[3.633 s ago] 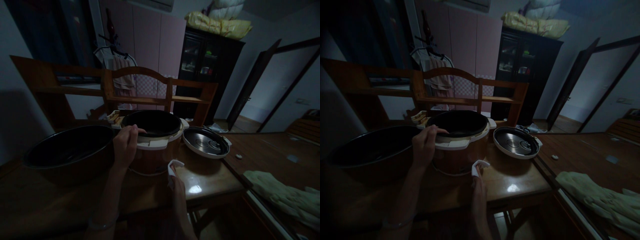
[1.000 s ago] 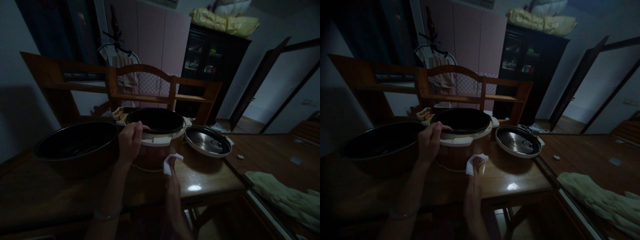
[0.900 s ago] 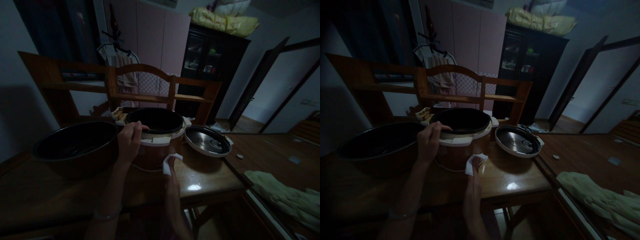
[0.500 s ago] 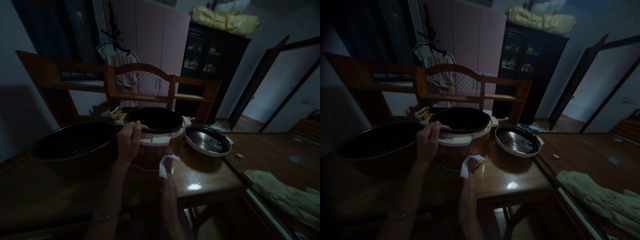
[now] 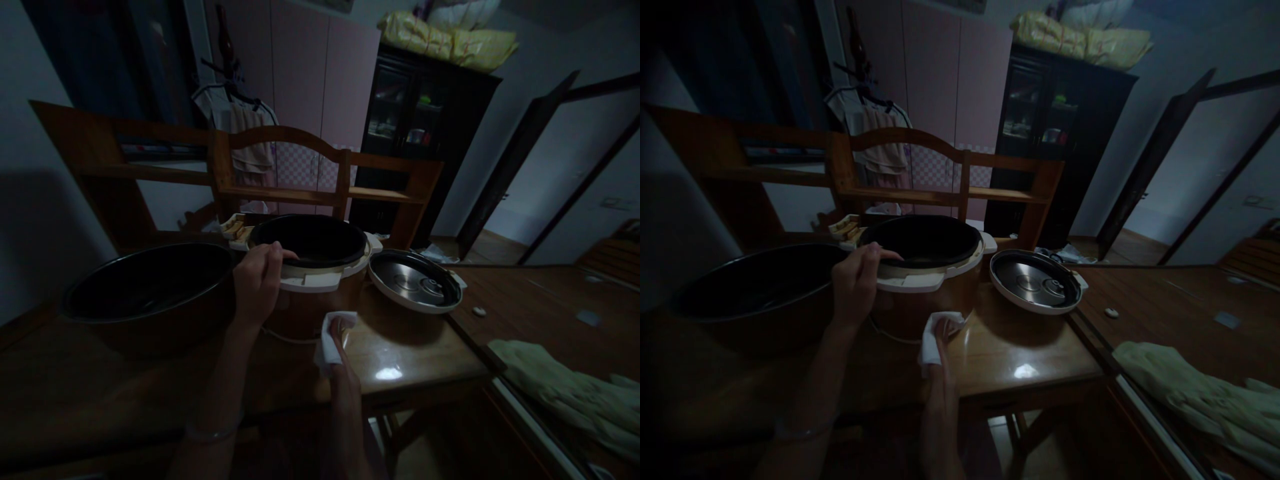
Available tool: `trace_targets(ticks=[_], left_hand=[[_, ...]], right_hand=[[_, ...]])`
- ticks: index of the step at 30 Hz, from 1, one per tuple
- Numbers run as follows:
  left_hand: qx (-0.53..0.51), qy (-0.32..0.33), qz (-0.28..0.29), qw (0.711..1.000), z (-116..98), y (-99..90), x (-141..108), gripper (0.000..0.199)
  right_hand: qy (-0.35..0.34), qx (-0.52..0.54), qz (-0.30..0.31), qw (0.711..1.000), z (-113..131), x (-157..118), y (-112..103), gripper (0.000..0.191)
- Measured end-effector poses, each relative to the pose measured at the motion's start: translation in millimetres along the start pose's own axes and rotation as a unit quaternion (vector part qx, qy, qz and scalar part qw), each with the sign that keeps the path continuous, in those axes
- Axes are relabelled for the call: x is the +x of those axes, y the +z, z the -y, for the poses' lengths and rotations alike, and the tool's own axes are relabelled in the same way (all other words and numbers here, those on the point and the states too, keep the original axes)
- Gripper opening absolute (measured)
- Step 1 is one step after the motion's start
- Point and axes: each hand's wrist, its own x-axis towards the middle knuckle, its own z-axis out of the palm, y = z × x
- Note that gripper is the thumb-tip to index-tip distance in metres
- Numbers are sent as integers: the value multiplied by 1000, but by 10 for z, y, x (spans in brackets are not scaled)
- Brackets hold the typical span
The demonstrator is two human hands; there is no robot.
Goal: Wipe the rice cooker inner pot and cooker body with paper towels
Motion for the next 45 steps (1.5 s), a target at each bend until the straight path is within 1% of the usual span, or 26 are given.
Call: trace_targets(ticks=[2,5,9,12,17,24,31,34,38,41,45], left_hand=[[1,1,1,1000,6,2,1,46],[3,4,-3,1000,10,4,3,45],[4,3,-3,1000,6,1,5,46],[4,6,-2,1000,5,-3,5,46],[4,9,-2,1000,0,-2,5,46],[0,5,-1,1000,-9,-4,2,46],[1,5,-1,1000,-2,-1,1,47],[6,2,0,1000,-8,-2,2,47],[2,-4,0,1000,-12,-3,3,48],[1,-5,1,1000,-14,-2,2,48],[5,-6,-2,1000,-19,-1,0,47]], right_hand=[[-10,-4,-1,1000,55,11,-44,51],[-32,-20,-23,999,108,68,-139,51],[-55,-42,-47,996,136,204,-270,50],[-61,-64,-56,994,135,303,-306,49],[-78,-73,-36,994,72,365,-205,52],[-65,-85,-30,994,-9,248,-40,54],[-72,-88,16,993,117,150,35,51],[-64,-95,6,993,155,73,56,51],[-64,-96,-18,993,105,4,67,48],[-60,-99,-35,993,59,33,37,47],[-58,-101,-55,992,72,134,-74,51]])
